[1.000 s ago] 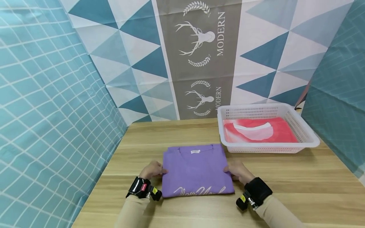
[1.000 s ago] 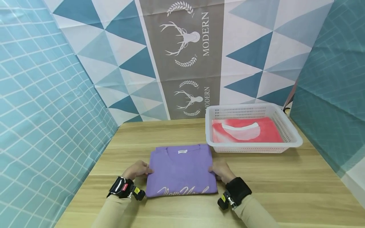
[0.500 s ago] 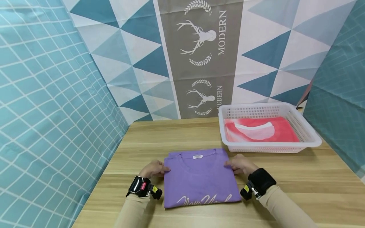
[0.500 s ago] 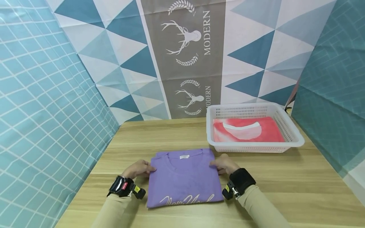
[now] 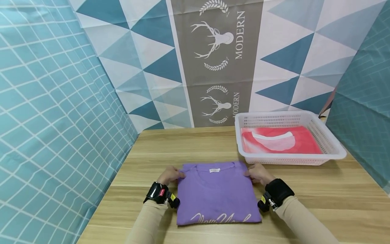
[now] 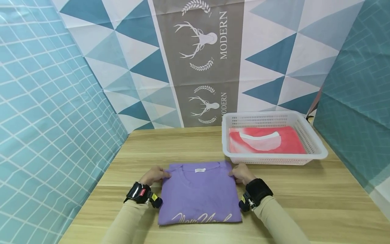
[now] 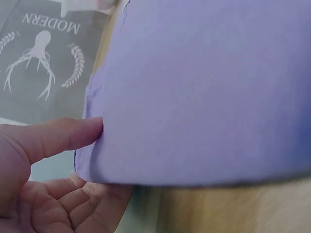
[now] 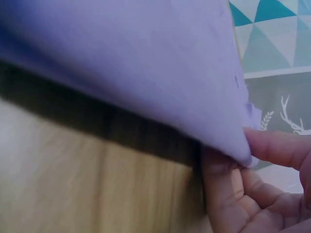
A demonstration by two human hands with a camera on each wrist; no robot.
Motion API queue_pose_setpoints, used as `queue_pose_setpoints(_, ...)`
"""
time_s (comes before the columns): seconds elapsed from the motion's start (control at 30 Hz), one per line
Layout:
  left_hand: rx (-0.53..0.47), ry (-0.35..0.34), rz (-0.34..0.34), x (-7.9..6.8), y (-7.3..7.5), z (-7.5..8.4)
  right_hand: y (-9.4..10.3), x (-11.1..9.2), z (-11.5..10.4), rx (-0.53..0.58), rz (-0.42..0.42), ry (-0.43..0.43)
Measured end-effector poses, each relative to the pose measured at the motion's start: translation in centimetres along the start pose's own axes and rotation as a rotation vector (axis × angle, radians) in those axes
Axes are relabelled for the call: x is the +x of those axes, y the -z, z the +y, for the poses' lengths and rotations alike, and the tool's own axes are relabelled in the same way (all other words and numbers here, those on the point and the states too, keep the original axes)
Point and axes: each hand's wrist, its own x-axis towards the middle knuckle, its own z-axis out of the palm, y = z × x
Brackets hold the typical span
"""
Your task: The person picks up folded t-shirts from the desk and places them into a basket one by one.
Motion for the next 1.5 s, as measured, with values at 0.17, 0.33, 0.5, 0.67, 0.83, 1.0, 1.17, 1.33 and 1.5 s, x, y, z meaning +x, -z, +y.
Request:
queue_pose_setpoints(0.17,0.021,-0.017,-0.041,-1.0,-1.1,0.4,1.2,-1.9,1.6,0.001,-0.002,0.021)
queue_pose_setpoints(0.33,0.05,-0.067,-0.083,-2.1,-2.2,0.9,2.2,-3.8,3.2,-0.015,-0.02,0.059)
queue_pose_setpoints(0.5,0.013,-0.075,-0.122,-3.2,-3.2,1.3,2.9,-5.0,3.9,-0.015,-0.012,0.055)
queue_pose_setpoints(0.67,-0.013,-0.054,-0.107,-3.7,-4.0,1.3,3.0,-5.4,4.0,-0.002,-0.007,0.053)
queue_pose_setpoints(0.83,-0.046,-0.012,-0.112,-3.7,-4.6,1.3,2.7,-5.5,4.2,0.036,-0.048,0.079)
queue_pose_setpoints(1.0,-0.065,-0.057,-0.142,-4.0,-5.2,1.3,2.4,-5.4,4.2,0.018,-0.036,0.121)
queue_pose_setpoints(1.17,-0.089,-0.14,-0.136,-4.2,-5.6,1.3,2.1,-5.4,4.2,-0.044,0.044,0.121)
queue_pose_setpoints(1.33,-0.082,-0.159,-0.108,-4.3,-6.0,1.2,1.9,-5.5,4.4,-0.059,0.097,0.138)
queue_pose_setpoints(1.5,-0.082,-0.186,-0.079,-4.4,-6.4,0.8,1.6,-5.4,4.7,-0.04,0.109,0.146)
